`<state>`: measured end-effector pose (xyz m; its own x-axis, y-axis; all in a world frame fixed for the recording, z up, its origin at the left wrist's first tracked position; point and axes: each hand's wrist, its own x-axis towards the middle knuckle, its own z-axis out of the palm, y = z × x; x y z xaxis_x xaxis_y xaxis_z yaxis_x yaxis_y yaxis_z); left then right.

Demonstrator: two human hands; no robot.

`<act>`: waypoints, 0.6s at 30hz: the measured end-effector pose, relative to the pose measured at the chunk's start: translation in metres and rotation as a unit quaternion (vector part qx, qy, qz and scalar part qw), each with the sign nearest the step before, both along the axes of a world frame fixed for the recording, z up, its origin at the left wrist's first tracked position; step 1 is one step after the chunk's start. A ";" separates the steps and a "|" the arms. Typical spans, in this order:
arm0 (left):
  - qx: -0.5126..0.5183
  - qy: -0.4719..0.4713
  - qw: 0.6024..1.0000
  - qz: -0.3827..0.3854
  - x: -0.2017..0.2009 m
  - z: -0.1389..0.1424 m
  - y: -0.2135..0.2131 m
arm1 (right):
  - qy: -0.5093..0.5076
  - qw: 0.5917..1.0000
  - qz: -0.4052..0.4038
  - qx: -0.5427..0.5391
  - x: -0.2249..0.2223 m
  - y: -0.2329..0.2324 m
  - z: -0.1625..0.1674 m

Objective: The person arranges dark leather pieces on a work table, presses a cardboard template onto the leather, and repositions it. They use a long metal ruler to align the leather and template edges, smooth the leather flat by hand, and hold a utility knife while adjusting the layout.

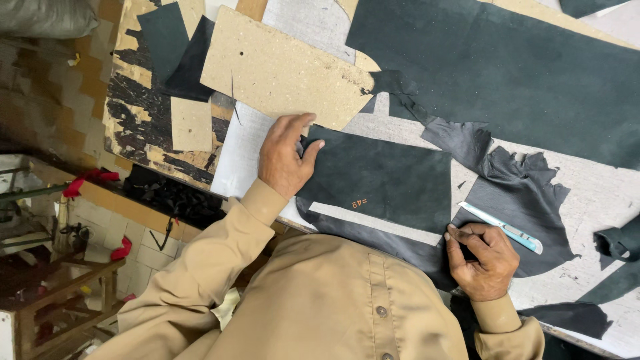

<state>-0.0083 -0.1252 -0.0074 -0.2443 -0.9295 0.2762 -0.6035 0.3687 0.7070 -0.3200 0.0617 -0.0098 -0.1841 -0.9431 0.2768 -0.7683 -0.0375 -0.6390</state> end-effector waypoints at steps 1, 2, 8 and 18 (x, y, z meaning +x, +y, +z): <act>0.001 -0.004 1.000 -0.010 0.000 -0.003 -0.004 | 0.003 1.000 0.002 -0.001 0.000 0.000 0.001; 0.018 -0.029 0.999 -0.008 0.000 -0.006 -0.006 | -0.001 1.000 0.000 0.000 0.001 0.000 0.001; 0.002 -0.082 0.996 -0.018 -0.010 0.010 -0.010 | -0.014 0.999 -0.007 -0.033 -0.001 0.000 0.010; 0.239 0.158 0.907 -0.309 -0.086 0.094 -0.042 | -0.042 0.991 -0.109 0.063 -0.037 0.022 -0.077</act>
